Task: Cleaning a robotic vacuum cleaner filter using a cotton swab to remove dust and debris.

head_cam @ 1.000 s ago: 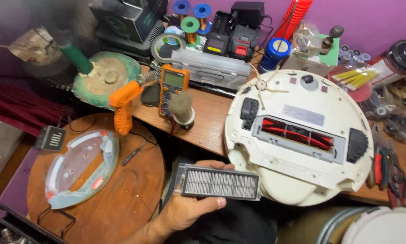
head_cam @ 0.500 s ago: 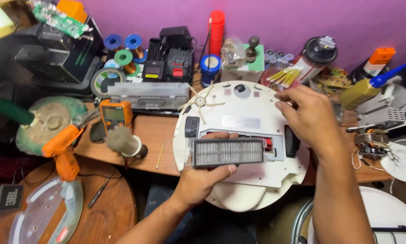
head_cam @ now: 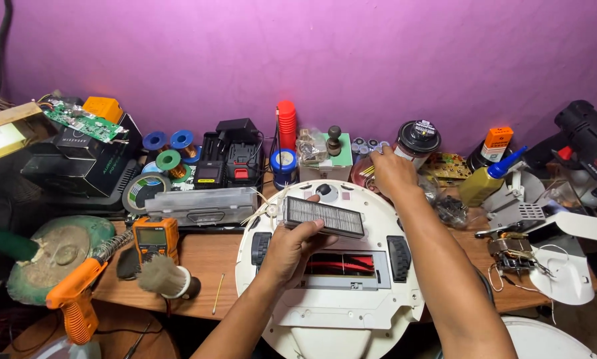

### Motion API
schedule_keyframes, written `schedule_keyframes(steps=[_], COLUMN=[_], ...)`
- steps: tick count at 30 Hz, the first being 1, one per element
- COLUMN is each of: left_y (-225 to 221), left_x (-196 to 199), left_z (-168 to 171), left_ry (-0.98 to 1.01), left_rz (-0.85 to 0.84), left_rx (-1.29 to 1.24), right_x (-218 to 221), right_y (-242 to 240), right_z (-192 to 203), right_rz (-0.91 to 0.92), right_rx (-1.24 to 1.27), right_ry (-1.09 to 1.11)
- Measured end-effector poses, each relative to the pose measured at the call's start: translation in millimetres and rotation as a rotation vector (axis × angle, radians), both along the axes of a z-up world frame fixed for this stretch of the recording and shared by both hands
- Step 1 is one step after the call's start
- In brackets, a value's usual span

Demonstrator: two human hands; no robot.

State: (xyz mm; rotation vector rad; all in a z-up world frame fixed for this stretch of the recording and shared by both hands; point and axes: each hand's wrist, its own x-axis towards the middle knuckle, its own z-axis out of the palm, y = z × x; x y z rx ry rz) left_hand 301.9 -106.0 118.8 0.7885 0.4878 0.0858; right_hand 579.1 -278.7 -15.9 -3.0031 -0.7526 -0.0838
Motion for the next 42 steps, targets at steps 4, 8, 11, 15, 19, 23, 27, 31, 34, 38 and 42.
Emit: schedule_keyframes(steps=[4, 8, 11, 15, 19, 23, 27, 31, 34, 38, 42], left_y=[6.9, 15.4, 33.1, 49.4, 60.8, 77.2, 81.8, 77.6, 75.2, 77.1, 78.6], left_x=[-12.3, -34.9, -50.4, -75.2, -103.6, -132.6, -154.7, -166.3, -168.9, -171.9, -173.2], left_z=[6.6, 15.2, -6.0, -13.0, -22.5, -33.1, -45.2, -61.4, -75.5, -92.2, -97.6], left_ry=[-0.01, -0.013, -0.034, 0.023, 0.0, 0.007, 0.017, 0.011, 0.026, 0.047, 0.167], left_rz=[0.02, 0.075, 0.033, 0.039, 0.067, 0.091, 0.116, 0.077, 0.066, 0.093, 0.087], left_rx=[0.003, 0.026, 0.056, 0.016, -0.014, -0.126, -0.175, -0.126, -0.022, 0.226, 0.382], right_x=[-2.7, -17.9, -47.1, -80.2, -111.4, -177.8, -260.7, -317.1, -341.9, -363.1, -377.4], right_y=[4.1, 6.1, 15.7, 18.2, 10.7, 12.1, 25.1, 40.4, 46.4, 54.0, 61.0], right_z=[7.2, 18.4, 63.1, 103.6, 118.5, 146.5, 175.7, 181.1, 167.0, 147.6, 125.4], right_rz=[-0.001, 0.005, -0.021, -0.006, 0.018, 0.156, 0.154, 0.094, 0.017, 0.053, 0.022], right_rx=[0.002, 0.029, 0.045, 0.131, 0.111, 0.228, 0.632, 0.856, 0.957, 1.19, 1.405], right_ry=[0.028, 0.004, 0.054, 0.001, -0.198, -0.463, -0.131, 0.084, 0.196, 0.395, 0.618])
